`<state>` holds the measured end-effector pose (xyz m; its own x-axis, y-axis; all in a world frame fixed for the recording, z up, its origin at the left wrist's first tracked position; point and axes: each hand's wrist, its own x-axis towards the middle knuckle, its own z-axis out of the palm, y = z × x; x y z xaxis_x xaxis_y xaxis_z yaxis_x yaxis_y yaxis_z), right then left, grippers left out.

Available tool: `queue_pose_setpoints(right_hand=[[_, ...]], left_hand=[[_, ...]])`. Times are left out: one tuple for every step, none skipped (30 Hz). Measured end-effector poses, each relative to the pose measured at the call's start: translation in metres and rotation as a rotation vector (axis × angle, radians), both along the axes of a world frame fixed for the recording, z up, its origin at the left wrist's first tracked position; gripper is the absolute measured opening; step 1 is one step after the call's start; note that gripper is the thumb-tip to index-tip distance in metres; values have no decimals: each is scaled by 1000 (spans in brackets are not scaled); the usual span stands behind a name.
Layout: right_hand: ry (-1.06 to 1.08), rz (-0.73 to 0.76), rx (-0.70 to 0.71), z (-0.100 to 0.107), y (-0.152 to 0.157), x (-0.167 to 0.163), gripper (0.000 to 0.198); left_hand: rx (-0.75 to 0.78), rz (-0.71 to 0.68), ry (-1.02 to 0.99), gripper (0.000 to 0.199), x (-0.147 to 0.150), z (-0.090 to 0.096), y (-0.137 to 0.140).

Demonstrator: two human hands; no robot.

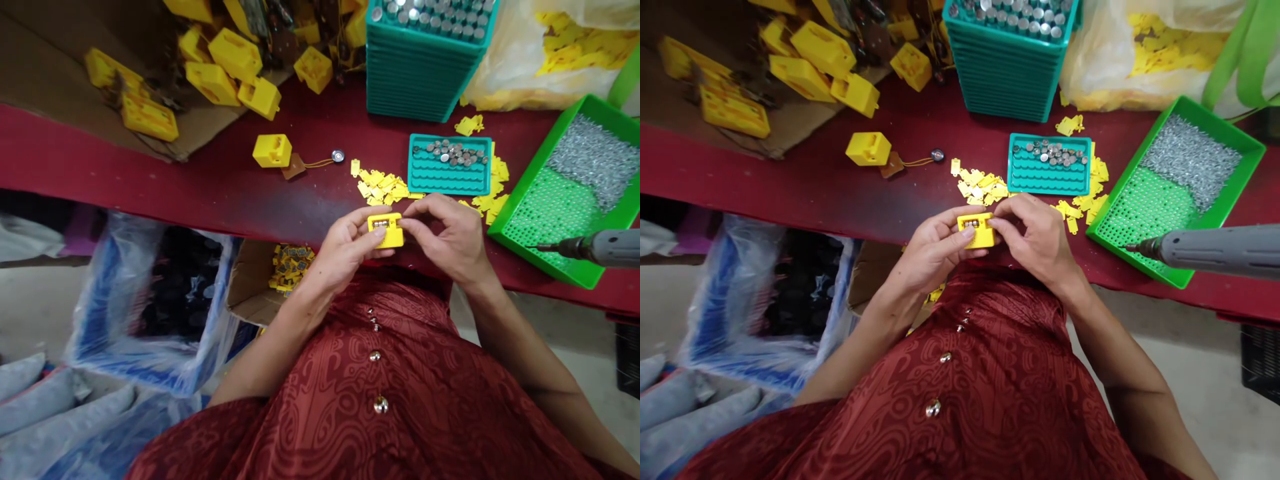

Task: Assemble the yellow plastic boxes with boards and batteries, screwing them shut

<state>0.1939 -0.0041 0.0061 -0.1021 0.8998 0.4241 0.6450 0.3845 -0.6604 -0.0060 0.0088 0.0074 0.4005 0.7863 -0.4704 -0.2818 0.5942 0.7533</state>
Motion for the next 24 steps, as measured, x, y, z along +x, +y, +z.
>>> queue_pose_setpoints(right_hand=[[-19, -2, -12, 0, 4, 3, 12], [-58, -9, -14, -2, 9, 6, 13], [-115, -22, -12, -4, 14, 9, 14], [-181, -36, -14, -7, 20, 11, 15], [-250, -51, -24, -10, 26, 11, 17], [-315, -67, -42, -14, 31, 10, 18], [-369, -89, -62, -18, 35, 7, 19], [-411, -111, -77, -22, 37, 4, 20], [-442, -125, -83, -25, 37, 1, 22], [-465, -127, -81, -27, 36, -2, 24], [-479, -120, -70, -29, 32, -5, 27], [-482, -106, -55, -30, 28, -6, 29], [-474, -88, -38, -30, 23, -6, 31], [-454, -69, -24, -29, 19, -5, 33], [-420, -51, -18, -27, 14, -3, 33], [-372, -35, -21, -24, 11, -1, 31], [-310, -26, -38, -21, 9, 2, 29], [-229, -25, -68, -18, 8, 5, 27], [-128, -33, -117, -15, 9, 7, 25], [-8, -49, -182, -12, 10, 8, 22], [121, -66, -263, -9, 12, 10, 19], [244, -83, -348, -6, 14, 11, 14], [344, -96, -429, -4, 17, 12, 10], [413, -103, -493, -2, 19, 14, 8]], left_hand=[[-1, 16, 11, 50, -3, -1, 1], [4, 36, 25, 50, -6, -2, 2], [14, 58, 39, 50, -9, -3, 3], [25, 77, 53, 49, -12, -3, 4], [35, 91, 64, 48, -15, -4, 5], [44, 101, 71, 47, -18, -4, 6], [50, 108, 75, 45, -20, -4, 6], [54, 116, 77, 44, -22, -4, 6], [57, 126, 77, 43, -24, -4, 6], [59, 137, 77, 42, -25, -4, 6], [57, 146, 75, 42, -26, -4, 6], [52, 152, 73, 42, -27, -4, 6], [45, 155, 71, 43, -27, -4, 7], [37, 155, 67, 43, -27, -4, 7], [27, 155, 63, 43, -26, -3, 8], [16, 156, 58, 43, -25, -3, 8], [5, 158, 53, 43, -24, -2, 9], [-6, 160, 51, 42, -23, -2, 10], [-15, 160, 51, 41, -21, -1, 11], [-22, 159, 53, 40, -19, 1, 11], [-27, 156, 57, 40, -17, 2, 12], [-28, 150, 63, 39, -15, 3, 12], [-26, 145, 70, 39, -13, 4, 12], [-23, 138, 76, 39, -11, 5, 12]])
